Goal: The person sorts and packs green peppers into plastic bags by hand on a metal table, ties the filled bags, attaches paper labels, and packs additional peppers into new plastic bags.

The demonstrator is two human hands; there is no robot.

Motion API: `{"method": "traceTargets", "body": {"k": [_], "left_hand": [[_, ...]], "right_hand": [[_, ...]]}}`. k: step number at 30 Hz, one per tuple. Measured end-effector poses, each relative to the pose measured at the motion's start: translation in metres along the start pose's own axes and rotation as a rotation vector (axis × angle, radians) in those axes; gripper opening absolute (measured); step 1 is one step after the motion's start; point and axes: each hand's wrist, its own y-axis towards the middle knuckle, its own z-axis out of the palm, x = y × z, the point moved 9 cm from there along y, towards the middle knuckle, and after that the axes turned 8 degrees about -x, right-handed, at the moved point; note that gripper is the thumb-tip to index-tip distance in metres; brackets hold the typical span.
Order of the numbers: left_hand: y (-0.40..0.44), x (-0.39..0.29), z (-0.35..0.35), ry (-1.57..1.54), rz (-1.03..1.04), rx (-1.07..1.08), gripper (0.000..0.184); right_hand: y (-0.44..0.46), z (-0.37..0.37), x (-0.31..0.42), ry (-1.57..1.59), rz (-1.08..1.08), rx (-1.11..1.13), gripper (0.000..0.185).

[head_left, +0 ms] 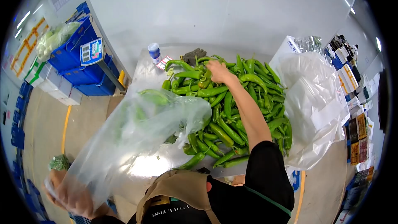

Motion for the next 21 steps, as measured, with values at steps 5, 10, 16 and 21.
{"method": "traceTargets", "body": {"k": [5, 10, 16, 21], "left_hand": [[0.025, 0.061, 0.071, -0.284, -0.199, 0.423, 0.017], [0.030, 0.031, 0.024, 0.031, 0.003, 0.044, 0.029], [0.041, 0.033, -0.025, 0.418, 0.208, -0.576, 0.047], [0.061, 0.081, -0.016, 0.360, -0.373, 0.142, 0.051]], "right_hand": [[-0.004, 0.029, 0.022, -0.507, -0.059, 0.427, 0.045], [-0.003, -0.030, 0.004, -0.059, -0.171, -0.003, 0.038], [-0.074, -0.173, -0.035, 0.349, 0.178, -0.587, 0.038], [-0.154, -0.189, -0.054, 0.535, 0.523, -0.489, 0.041]]}}
